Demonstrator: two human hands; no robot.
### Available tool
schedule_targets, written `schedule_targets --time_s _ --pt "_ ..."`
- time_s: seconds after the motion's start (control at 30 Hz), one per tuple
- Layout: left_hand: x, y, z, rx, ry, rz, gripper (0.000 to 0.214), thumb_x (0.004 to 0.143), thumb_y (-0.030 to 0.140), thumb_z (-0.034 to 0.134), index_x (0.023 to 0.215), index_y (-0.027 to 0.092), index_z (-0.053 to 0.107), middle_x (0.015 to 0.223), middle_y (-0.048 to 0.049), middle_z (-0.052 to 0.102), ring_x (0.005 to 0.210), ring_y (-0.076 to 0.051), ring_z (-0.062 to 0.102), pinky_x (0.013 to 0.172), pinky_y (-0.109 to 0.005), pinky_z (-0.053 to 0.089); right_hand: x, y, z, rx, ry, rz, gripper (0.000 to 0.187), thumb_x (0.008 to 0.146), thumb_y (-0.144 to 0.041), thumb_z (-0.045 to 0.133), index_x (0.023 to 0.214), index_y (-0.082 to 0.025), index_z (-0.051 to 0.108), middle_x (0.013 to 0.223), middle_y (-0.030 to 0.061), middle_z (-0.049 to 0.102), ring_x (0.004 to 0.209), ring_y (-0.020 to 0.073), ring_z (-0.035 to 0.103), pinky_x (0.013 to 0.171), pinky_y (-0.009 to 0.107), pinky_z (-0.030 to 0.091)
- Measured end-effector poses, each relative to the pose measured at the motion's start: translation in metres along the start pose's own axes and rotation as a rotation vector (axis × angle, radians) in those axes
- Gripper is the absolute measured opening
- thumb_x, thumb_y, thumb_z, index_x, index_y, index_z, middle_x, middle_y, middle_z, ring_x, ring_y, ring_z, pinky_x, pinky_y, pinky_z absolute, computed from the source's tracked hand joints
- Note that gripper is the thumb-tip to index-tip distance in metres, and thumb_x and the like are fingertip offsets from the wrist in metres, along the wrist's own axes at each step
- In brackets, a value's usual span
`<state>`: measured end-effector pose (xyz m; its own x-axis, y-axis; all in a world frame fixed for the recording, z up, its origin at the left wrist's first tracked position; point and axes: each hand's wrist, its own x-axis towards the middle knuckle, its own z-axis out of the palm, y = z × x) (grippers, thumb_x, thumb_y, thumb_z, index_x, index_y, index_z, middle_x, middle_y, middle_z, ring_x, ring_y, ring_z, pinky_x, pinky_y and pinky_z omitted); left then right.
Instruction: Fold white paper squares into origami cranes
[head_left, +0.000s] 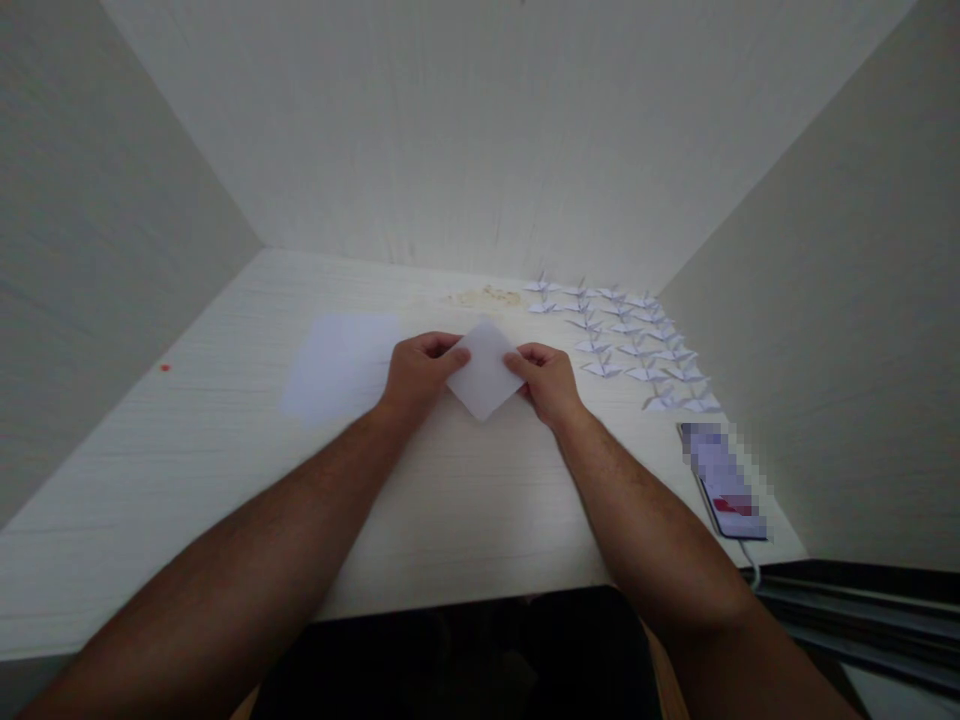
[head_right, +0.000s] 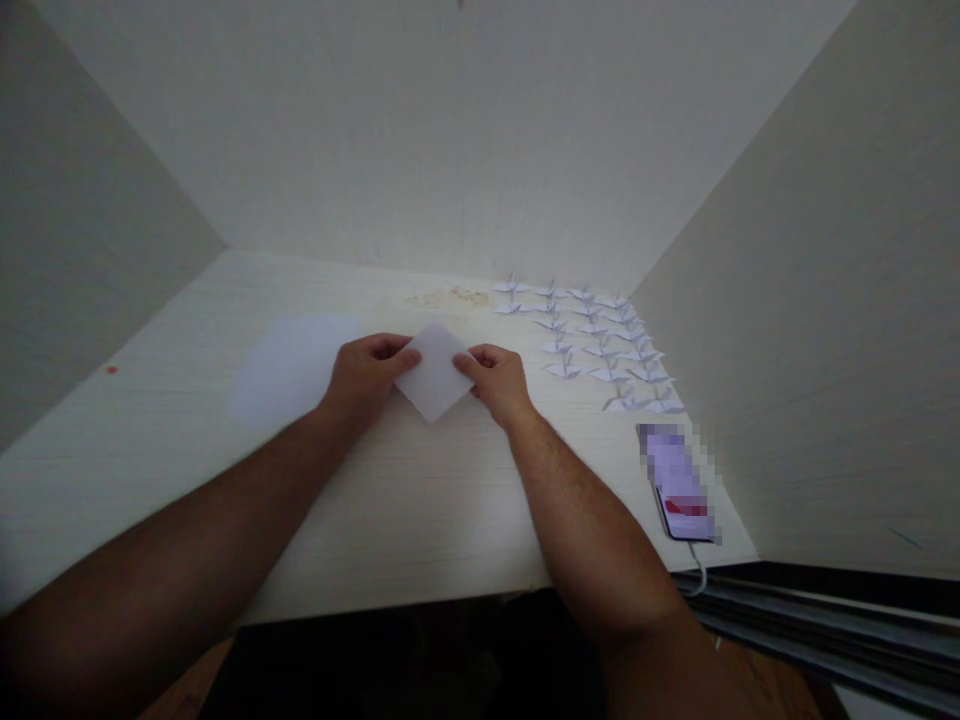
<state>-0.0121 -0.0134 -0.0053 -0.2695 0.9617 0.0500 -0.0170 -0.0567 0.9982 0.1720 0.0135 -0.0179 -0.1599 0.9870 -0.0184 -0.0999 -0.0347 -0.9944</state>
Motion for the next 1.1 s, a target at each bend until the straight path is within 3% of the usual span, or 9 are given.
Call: schedule_targets --time_s 0.1,0.2,0.37,0.6,0.73,0.9,1.1 --pt "0.002 -0.005 0.000 -0.090 0.064 0.026 0.023 0.064 0.030 0.081 0.082 0.017 0.074 0.078 -0.0044 0.073 0.067 -0.017 0.063 0.064 -0.030 0.052 -0.002 -0.006 0.001 0.270 -0.057 -0.007 0.033 0.070 -0.050 0.069 0.080 -0.018 0.067 0.068 0.0010 0.065 0.048 0.0108 0.051 0.043 0.025 0.042" --pt "0.004 -0.008 0.000 -0.141 0.082 0.026 0.025 0.063 0.027 0.081 0.085 0.018 0.072 0.078 -0.0032 0.072 0.067 -0.016 0.064 0.064 -0.029 0.052 -0.005 -0.010 0.002 0.350 -0.147 0.019 0.032 0.064 -0.044 0.075 0.081 -0.018 0.067 0.066 0.0007 0.064 0.054 0.0135 0.057 0.049 0.027 0.049" --pt "0.002 -0.006 -0.001 -0.054 0.073 0.058 0.031 0.062 0.025 0.081 0.091 0.019 0.070 0.077 -0.0019 0.070 0.067 -0.016 0.064 0.064 -0.028 0.052 -0.007 -0.010 0.007 0.287 -0.109 0.031 0.044 0.059 -0.049 0.083 0.088 -0.020 0.067 0.064 -0.0033 0.061 0.052 0.0107 0.053 0.049 0.026 0.049" --pt "-0.007 0.004 0.002 -0.019 -0.126 0.031 0.041 0.062 0.027 0.082 0.099 0.017 0.068 0.079 -0.0033 0.074 0.067 -0.017 0.067 0.065 -0.029 0.053 -0.004 -0.002 0.011 0.181 -0.079 -0.054 0.043 0.063 -0.050 0.084 0.093 -0.022 0.070 0.075 -0.0027 0.066 0.061 0.0100 0.055 0.052 0.023 0.044" --pt "-0.011 0.009 0.004 0.058 -0.224 0.067 0.027 0.064 0.028 0.078 0.087 0.016 0.069 0.074 -0.0015 0.071 0.061 -0.013 0.062 0.058 -0.024 0.049 -0.003 0.004 0.012 0.131 -0.102 -0.083 0.039 0.065 -0.049 0.083 0.090 -0.022 0.070 0.082 -0.0005 0.070 0.071 0.0128 0.061 0.067 0.028 0.049" --pt "-0.011 0.010 0.004 0.012 -0.169 0.076 0.017 0.073 0.031 0.069 0.079 0.015 0.070 0.057 0.0024 0.060 0.049 -0.009 0.051 0.049 -0.023 0.042 -0.006 0.002 0.011 0.023 -0.091 -0.110 0.038 0.065 -0.048 0.084 0.087 -0.021 0.069 0.080 -0.0001 0.069 0.071 0.0141 0.060 0.069 0.030 0.048" --pt "-0.012 0.012 0.005 0.043 -0.154 0.064 0.019 0.072 0.033 0.075 0.075 0.015 0.069 0.054 0.0025 0.060 0.047 -0.008 0.048 0.047 -0.021 0.039 -0.012 -0.009 0.013 -0.121 -0.068 -0.075 0.042 0.062 -0.049 0.083 0.087 -0.020 0.067 0.077 0.0000 0.068 0.067 0.0135 0.057 0.062 0.028 0.045"
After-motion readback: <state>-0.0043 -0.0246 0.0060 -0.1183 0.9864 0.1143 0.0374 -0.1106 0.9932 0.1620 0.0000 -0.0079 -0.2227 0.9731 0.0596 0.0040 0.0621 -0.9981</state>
